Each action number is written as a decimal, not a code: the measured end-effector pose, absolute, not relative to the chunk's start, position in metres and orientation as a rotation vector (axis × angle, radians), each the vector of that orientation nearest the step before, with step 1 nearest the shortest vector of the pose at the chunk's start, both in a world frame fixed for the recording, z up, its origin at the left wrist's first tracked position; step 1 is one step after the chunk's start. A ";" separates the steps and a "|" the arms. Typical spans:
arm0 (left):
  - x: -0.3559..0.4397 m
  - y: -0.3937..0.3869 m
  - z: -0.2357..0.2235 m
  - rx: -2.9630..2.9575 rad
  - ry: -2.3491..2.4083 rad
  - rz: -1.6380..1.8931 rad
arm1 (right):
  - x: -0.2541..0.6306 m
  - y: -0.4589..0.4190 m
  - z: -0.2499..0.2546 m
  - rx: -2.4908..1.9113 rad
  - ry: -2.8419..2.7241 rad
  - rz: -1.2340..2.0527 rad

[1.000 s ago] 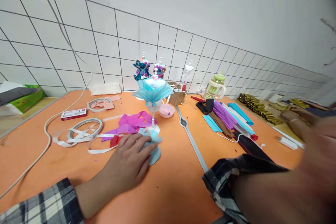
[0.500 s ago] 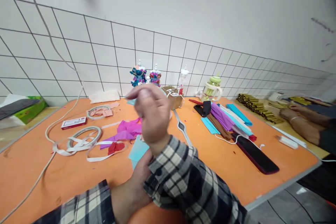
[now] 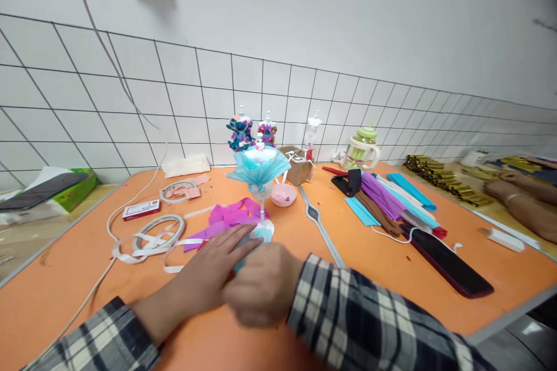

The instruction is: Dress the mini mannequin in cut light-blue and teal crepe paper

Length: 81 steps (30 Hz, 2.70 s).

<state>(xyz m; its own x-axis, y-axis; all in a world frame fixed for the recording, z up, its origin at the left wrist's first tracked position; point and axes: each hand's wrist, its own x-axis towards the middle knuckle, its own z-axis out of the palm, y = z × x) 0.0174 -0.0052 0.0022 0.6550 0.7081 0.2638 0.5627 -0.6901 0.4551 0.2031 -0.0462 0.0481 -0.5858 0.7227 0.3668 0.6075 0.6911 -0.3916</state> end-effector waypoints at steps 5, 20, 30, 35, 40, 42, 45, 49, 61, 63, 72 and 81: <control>0.009 0.005 0.002 2.829 1.052 0.322 | 0.271 0.020 0.005 -1.372 -2.109 0.263; 0.016 0.000 0.007 2.936 1.138 0.333 | 0.268 0.037 0.001 -1.594 -2.093 0.281; 0.018 0.006 0.007 2.817 1.104 0.164 | 0.259 0.042 -0.001 -1.666 -2.196 0.253; 0.013 0.005 0.006 2.825 1.199 0.159 | 0.269 0.039 -0.001 -1.659 -2.198 0.268; 0.013 0.008 0.005 2.906 1.284 0.307 | 0.273 0.036 0.002 -1.587 -2.238 0.295; 0.011 0.010 0.005 2.928 1.210 0.279 | 0.273 0.034 0.003 -1.577 -2.255 0.307; 0.010 0.012 0.005 2.886 1.147 0.337 | 0.272 0.034 0.004 -1.571 -2.255 0.322; 0.020 0.020 0.006 2.804 1.197 0.691 | 0.274 0.037 0.003 -1.565 -2.240 0.335; 0.018 0.055 -0.001 2.877 1.506 0.434 | 0.279 0.040 -0.002 -1.521 -2.246 0.359; 0.012 0.055 0.005 2.845 1.567 0.600 | 0.281 0.042 -0.004 -1.492 -2.246 0.375; 0.012 0.003 0.018 3.222 0.797 0.827 | 0.288 0.047 -0.006 -1.415 -2.327 0.380; 0.027 -0.009 0.001 3.128 0.941 0.411 | 0.286 0.045 0.000 -1.335 -2.443 0.403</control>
<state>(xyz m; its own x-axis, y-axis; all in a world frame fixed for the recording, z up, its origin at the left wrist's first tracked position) 0.0274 -0.0092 0.0009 0.8064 0.5215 0.2787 0.5590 -0.8260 -0.0718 0.2865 0.0447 -0.0001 -0.5084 0.8483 0.1478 0.7558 0.5218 -0.3956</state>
